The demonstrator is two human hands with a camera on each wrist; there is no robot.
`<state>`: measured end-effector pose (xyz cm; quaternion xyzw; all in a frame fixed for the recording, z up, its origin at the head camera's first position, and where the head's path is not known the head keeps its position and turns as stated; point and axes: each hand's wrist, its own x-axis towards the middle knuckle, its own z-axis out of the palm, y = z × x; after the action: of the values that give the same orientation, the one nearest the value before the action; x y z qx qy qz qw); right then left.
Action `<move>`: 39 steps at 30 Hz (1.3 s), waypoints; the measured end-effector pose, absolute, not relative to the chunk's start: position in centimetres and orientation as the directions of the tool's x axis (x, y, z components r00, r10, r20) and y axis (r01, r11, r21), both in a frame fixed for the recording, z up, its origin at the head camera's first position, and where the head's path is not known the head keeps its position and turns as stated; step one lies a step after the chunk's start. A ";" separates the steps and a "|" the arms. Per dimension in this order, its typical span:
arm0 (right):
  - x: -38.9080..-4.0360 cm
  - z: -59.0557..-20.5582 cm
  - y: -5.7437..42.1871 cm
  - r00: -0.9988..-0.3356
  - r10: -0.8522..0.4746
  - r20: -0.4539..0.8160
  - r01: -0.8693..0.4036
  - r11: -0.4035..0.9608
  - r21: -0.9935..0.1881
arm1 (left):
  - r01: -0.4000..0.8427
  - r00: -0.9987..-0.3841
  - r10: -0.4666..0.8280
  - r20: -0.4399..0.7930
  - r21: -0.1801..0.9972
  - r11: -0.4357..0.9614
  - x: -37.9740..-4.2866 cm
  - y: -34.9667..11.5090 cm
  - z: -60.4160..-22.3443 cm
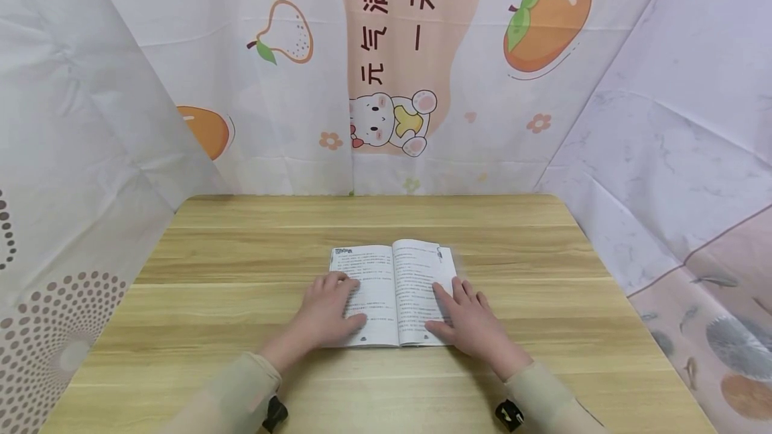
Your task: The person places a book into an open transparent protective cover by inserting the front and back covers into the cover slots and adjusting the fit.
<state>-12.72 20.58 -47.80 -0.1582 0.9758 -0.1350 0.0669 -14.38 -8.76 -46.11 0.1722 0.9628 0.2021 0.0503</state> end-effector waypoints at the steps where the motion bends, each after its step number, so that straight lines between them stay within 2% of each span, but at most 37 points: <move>1: -12.7 -47.8 20.6 -0.940 -0.329 -0.087 -0.293 0.913 -0.282 | 0.341 -0.925 0.380 -0.020 0.403 0.849 -14.3 -8.5 -46.1; 7: -12.8 -47.9 20.5 -0.939 -0.335 -0.072 -0.304 0.912 -0.277 | 0.507 -0.848 0.529 0.025 0.328 0.797 -13.8 -7.1 -46.1; 13: -12.8 -48.0 20.5 -0.939 -0.338 -0.056 -0.313 0.913 -0.263 | 0.588 -0.800 0.599 0.042 0.258 0.767 -13.6 -5.3 -46.4; 25: -12.7 -47.9 20.3 -0.936 -0.350 -0.025 -0.336 0.915 -0.223 | 0.651 -0.759 0.646 0.086 0.132 0.747 -13.4 -3.3 -47.3; 39: -12.8 -47.8 20.4 -0.931 -0.364 -0.030 -0.348 0.908 -0.235 | 0.706 -0.708 0.699 0.100 0.080 0.704 -13.1 -3.3 -47.3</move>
<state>-12.83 20.41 -47.79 -0.1824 0.9760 -0.1136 0.0367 -13.09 -3.32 -47.27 0.3809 0.9224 0.0562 -0.0311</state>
